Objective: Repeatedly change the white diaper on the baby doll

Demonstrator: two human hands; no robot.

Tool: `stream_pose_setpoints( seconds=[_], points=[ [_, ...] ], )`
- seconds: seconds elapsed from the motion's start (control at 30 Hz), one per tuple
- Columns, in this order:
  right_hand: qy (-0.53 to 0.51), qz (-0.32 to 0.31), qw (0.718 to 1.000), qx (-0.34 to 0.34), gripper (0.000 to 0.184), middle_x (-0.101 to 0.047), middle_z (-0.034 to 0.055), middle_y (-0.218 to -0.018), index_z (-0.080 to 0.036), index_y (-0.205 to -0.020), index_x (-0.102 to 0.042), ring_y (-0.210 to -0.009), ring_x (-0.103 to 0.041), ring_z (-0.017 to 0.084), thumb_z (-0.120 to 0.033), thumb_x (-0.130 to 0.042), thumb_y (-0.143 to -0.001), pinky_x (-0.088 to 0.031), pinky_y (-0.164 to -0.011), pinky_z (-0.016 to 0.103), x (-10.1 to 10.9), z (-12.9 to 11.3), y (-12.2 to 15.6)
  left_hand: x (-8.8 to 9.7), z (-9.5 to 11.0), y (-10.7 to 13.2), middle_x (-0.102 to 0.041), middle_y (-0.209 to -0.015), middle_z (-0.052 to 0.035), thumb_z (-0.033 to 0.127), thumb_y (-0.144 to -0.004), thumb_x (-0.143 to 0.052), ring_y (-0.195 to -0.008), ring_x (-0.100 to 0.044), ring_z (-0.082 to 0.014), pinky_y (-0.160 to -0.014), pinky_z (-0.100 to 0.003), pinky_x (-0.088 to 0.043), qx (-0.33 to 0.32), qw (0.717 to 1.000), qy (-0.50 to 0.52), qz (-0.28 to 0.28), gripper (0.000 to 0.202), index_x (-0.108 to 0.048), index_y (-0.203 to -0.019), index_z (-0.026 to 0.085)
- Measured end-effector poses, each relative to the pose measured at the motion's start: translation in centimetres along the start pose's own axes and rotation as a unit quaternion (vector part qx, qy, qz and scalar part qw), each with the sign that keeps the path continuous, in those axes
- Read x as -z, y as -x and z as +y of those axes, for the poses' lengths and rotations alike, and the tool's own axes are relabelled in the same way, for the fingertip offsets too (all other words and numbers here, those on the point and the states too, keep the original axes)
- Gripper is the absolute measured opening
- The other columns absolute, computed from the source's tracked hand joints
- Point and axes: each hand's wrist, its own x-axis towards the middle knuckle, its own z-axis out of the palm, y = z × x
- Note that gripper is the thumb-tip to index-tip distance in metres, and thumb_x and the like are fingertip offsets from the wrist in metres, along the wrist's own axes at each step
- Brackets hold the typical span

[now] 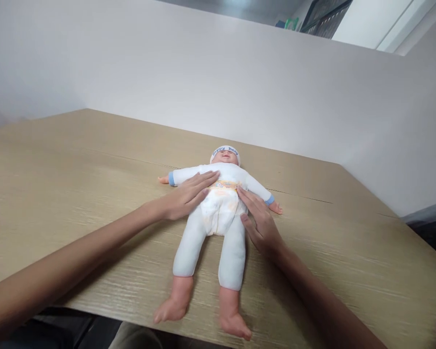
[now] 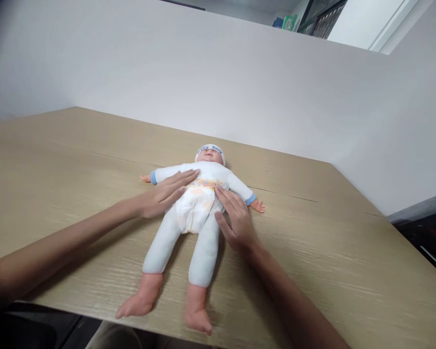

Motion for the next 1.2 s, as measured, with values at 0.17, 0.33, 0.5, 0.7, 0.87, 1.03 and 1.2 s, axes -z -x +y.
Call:
stream_pose_setpoints(
  seconds=[0.17,0.33,0.5,0.7,0.87,1.03,1.2],
  points=[
    [0.043,0.091,0.995,-0.007,0.035,-0.072,0.0134,-0.146,-0.026,-0.142,-0.072,-0.138,-0.064,0.033,-0.035,-0.056,-0.112,-0.047,-0.121,0.056,1.0,-2.6,-2.1,0.6,-3.4,4.5,-0.068,-0.155,-0.0142,0.047,-0.115,-0.039,-0.145,-0.059,-0.0324,-0.126,-0.054,-0.042,0.058,0.991,-0.073,0.094,0.047,-0.061,-0.149,0.022],
    [0.026,0.056,0.998,-0.006,0.021,-0.073,0.0082,-0.106,-0.026,-0.116,-0.078,-0.104,-0.070,0.028,-0.034,-0.060,-0.111,-0.055,-0.098,0.044,0.6,-5.6,-6.6,0.6,-4.7,5.6,-0.076,-0.111,-0.0122,0.058,-0.104,-0.058,-0.109,-0.068,-0.0348,-0.102,-0.052,-0.050,0.151,0.975,-0.140,0.077,0.038,-0.063,-0.106,0.021],
    [0.083,-0.096,0.992,-0.026,0.025,-0.069,0.0055,-0.107,-0.027,-0.126,-0.080,-0.093,-0.067,0.022,-0.040,-0.067,-0.108,-0.052,-0.086,0.037,-0.9,-6.8,-10.6,0.9,-4.8,5.4,-0.074,-0.091,-0.0067,0.057,-0.099,-0.062,-0.086,-0.066,-0.0291,-0.088,-0.044,-0.045,0.201,0.972,-0.120,0.024,0.036,-0.059,-0.087,0.023],
    [0.117,-0.146,0.978,-0.092,0.026,-0.071,0.0051,-0.105,-0.030,-0.121,-0.084,-0.094,-0.069,0.024,-0.047,-0.072,-0.104,-0.051,-0.080,0.036,-1.1,-7.1,-11.7,3.2,-4.4,5.0,-0.055,-0.070,0.0010,0.062,-0.093,-0.067,-0.066,-0.049,-0.0187,-0.065,-0.034,-0.033,0.274,0.955,0.104,-0.045,0.046,-0.054,-0.071,0.023],
    [0.107,-0.156,0.976,-0.111,0.030,-0.076,0.0075,-0.118,-0.028,-0.126,-0.082,-0.105,-0.072,0.028,-0.044,-0.074,-0.102,-0.053,-0.090,0.041,-1.2,-7.7,-11.9,5.1,-3.1,2.6,-0.049,-0.073,0.0017,0.060,-0.092,-0.075,-0.069,-0.042,-0.0155,-0.064,-0.031,-0.030,0.248,0.926,0.285,0.007,0.051,-0.055,-0.066,0.021],
    [0.053,-0.133,0.983,-0.114,0.043,-0.079,0.0072,-0.122,-0.027,-0.138,-0.075,-0.108,-0.071,0.030,-0.038,-0.079,-0.097,-0.053,-0.090,0.042,-1.1,-7.6,-12.1,3.3,-1.2,-1.6,-0.054,-0.075,0.0001,0.055,-0.088,-0.081,-0.072,-0.045,-0.0159,-0.068,-0.032,-0.034,0.225,0.898,0.378,0.018,0.039,-0.074,-0.076,0.019],
    [-0.026,-0.112,0.980,-0.160,0.052,-0.080,0.0043,-0.114,-0.028,-0.153,-0.064,-0.089,-0.069,0.023,-0.041,-0.071,-0.104,-0.050,-0.084,0.038,-0.8,-6.2,-11.9,0.6,-0.5,-3.3,-0.064,-0.084,-0.0037,0.054,-0.091,-0.077,-0.076,-0.053,-0.0169,-0.070,-0.031,-0.039,0.213,0.872,0.436,0.064,0.037,-0.080,-0.094,0.017]
  ],
)
